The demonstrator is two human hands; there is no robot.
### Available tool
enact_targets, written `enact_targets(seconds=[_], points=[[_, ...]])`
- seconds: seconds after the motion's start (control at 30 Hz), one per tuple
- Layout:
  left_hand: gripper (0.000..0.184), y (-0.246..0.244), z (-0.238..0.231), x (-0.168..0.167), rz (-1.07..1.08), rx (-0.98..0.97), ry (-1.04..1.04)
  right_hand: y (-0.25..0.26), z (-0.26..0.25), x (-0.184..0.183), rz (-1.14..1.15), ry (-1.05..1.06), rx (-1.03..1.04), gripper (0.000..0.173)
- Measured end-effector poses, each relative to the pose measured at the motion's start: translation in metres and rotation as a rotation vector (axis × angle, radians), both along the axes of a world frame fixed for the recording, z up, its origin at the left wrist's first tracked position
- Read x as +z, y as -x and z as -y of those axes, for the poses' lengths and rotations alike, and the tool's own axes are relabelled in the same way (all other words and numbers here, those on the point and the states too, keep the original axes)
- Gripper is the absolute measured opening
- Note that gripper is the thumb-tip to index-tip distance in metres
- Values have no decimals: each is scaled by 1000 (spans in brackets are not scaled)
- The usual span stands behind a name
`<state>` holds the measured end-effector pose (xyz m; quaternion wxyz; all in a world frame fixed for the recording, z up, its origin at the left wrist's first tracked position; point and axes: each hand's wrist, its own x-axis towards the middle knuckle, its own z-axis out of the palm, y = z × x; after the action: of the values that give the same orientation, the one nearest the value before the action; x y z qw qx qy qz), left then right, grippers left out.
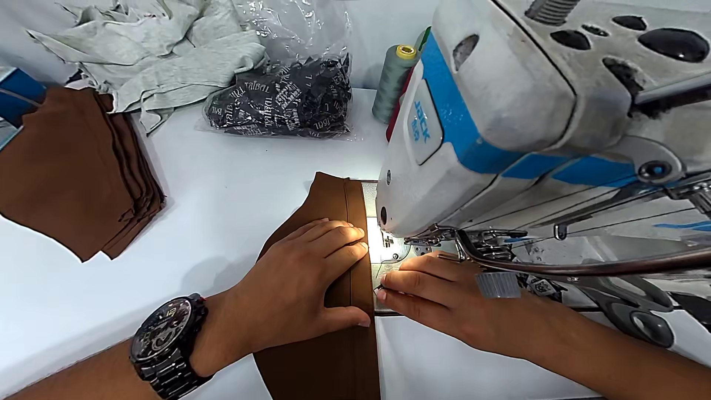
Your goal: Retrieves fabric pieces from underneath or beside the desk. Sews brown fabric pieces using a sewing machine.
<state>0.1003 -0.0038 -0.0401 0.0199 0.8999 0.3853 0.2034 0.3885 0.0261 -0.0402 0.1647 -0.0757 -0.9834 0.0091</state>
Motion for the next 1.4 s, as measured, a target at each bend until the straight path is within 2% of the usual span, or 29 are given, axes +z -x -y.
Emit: enact_targets(seconds=[0.13, 0.2, 0.33, 0.47, 0.53, 0.63, 0.77, 0.93, 1.17, 1.4], points=[[71, 0, 0, 0, 4, -2, 2, -5, -3, 5, -36, 71, 54, 15], [71, 0, 0, 0, 9, 0, 6, -10, -2, 5, -112, 75, -5, 11], [69, 0, 0, -1, 12, 4, 2, -10, 5, 2, -180, 49, -155, 22], [71, 0, 0, -1, 15, 2, 4, -8, 3, -4, -86, 111, -79, 20], [71, 1, 0, -1, 9, 3, 7, -9, -2, -7, -74, 132, -62, 24], [71, 0, 0, -2, 13, -1, 2, -9, -2, -6, -19, 42, -55, 31], [71, 1, 0, -3, 17, 0, -6, -1, 3, -4, -13, -102, -59, 30], [73, 1, -1, -3, 7, 5, 0, 1, 1, -9, -49, -76, -23, 28], [73, 1, -1, -3, 14, 6, 7, -3, -2, -2, 43, -64, 8, 50], [72, 0, -1, -3, 23, 3, 2, 2, 11, -10, 60, -35, -126, 68]])
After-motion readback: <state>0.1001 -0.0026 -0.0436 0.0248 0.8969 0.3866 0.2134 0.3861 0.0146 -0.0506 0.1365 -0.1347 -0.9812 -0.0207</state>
